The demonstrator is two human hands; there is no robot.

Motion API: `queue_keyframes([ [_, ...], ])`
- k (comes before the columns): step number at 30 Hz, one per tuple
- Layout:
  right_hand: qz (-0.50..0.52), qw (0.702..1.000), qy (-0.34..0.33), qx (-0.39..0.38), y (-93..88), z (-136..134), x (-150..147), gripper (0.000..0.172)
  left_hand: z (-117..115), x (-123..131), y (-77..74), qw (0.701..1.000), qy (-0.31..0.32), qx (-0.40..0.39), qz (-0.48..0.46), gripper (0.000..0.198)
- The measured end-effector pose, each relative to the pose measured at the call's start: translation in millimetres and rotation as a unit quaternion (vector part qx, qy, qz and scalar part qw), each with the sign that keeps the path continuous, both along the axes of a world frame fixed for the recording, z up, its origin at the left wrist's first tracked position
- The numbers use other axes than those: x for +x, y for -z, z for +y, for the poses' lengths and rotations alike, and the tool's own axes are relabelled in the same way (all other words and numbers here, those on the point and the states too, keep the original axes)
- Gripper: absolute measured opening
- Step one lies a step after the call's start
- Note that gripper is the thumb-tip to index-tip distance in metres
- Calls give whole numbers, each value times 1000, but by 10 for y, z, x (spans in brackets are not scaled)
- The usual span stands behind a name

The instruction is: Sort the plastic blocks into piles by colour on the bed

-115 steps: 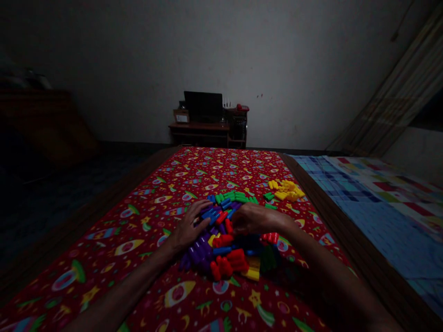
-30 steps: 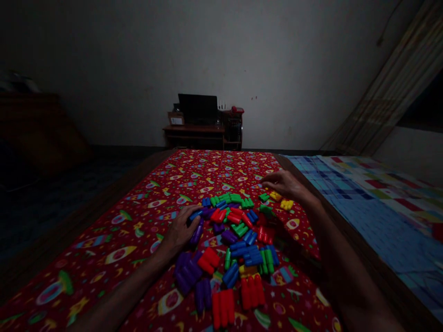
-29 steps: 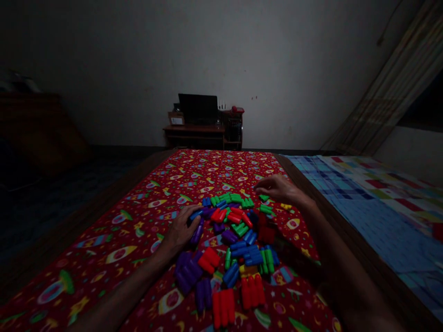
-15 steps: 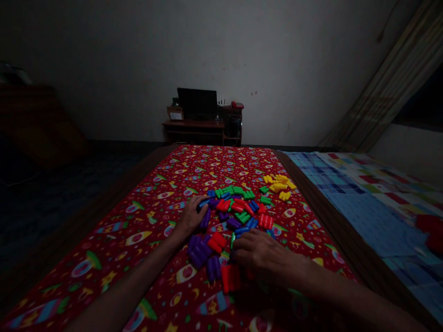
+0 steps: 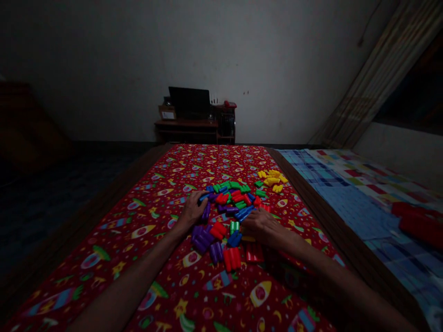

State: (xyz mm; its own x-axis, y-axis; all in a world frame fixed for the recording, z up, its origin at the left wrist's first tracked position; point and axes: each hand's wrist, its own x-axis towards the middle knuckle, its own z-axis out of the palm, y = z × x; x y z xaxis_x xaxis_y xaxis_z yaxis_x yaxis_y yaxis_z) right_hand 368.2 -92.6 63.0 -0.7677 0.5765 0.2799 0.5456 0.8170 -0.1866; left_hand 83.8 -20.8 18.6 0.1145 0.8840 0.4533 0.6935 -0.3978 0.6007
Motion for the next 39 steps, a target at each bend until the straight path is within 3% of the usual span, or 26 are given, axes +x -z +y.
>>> queue_keyframes([
  [3,115,989,91,-26,-214,138,100,17,1,2,9,1000,-3,1,-3,36],
  [7,209,932,294,-41,-472,619,431,23,-1,7,12,1000,-10,1,-10,34],
  [9,205,906,368,-41,-495,886,641,26,0,5,13,1000,-9,4,-12,34],
  [12,189,884,427,-25,-423,1210,906,31,9,-3,20,1000,-3,11,-17,33],
  [17,119,876,468,-25,-298,1565,1075,33,24,-20,41,1000,-5,11,-20,33],
  [25,82,865,495,-15,-284,1929,1094,33,14,-32,49,1000,-11,10,-24,31],
  [33,104,857,502,-51,-153,1807,1426,29,0,-18,25,1000,-10,7,-26,32],
  [39,113,866,481,-74,-52,1629,1453,31,12,-22,33,1000,-13,5,-20,36],
])
